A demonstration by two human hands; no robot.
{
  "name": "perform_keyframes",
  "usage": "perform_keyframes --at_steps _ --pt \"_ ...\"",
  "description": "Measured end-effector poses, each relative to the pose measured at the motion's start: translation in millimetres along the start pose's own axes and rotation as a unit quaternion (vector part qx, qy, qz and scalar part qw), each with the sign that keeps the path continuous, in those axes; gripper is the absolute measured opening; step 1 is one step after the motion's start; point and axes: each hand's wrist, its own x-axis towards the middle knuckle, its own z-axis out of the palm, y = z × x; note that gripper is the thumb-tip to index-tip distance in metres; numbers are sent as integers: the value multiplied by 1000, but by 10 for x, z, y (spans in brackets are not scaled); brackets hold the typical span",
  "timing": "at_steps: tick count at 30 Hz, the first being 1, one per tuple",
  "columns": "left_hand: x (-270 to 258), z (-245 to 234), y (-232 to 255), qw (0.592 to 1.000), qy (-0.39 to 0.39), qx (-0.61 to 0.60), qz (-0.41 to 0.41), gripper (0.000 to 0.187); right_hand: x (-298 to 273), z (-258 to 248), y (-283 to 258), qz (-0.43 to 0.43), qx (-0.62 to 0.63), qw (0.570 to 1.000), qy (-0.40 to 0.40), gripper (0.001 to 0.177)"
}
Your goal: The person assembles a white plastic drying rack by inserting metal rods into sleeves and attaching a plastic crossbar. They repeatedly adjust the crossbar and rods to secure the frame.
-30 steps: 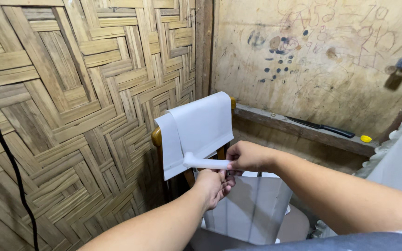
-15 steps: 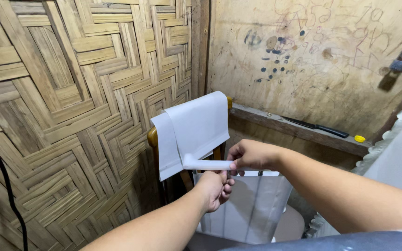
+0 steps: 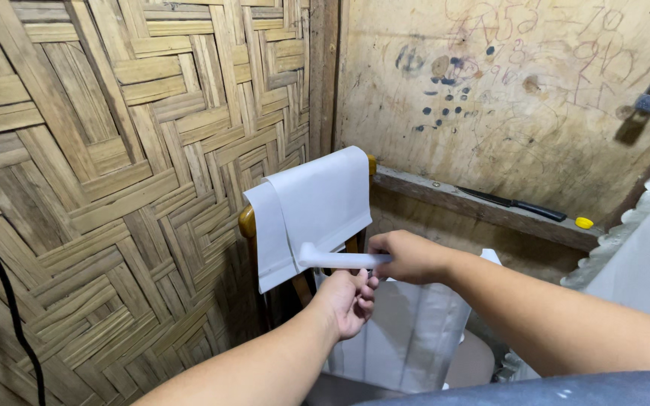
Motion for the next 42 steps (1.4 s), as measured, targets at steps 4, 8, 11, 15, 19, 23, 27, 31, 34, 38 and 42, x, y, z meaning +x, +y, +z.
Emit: perform_keyframes --at_steps 4,8,11,15,19,23,27,31,34,38,42 --pt "149 -68 15 998 26 -51 -40 7 25 39 13 -9 8 1000 10 23" --pt "141 -90 56 997 29 -30 -60 10 38 64 17 3 10 1000 13 23" --pt "30 -48 61 998 29 43 -29 8 35 41 27 11 23 1000 12 22" --pt "-125 42 40 990 53 127 14 11 22 19 23 15 45 999 -3 21" --pt "-163 139 -6 991 67 114 30 8 13 -19 3 16 49 999 -14 22" --pt "-165 149 -33 991 80 97 36 10 2 -32 -28 22 50 998 -20 23" --pt "-151 161 -40 990 90 101 37 12 -13 -48 -31 26 39 999 -19 23" --pt "-124 175 -43 989 106 99 30 10 -13 -50 -15 19 35 999 -16 26" --pt "-88 160 -31 987 112 109 26 10 -3 -41 0 25 32 999 -23 28" --pt "-32 101 -8 989 110 99 27 11 2 -20 10 -32 6 999 -6 27" --pt "0 61 7 991 96 90 27 12 -45 12 0 -49 -12 999 3 23"
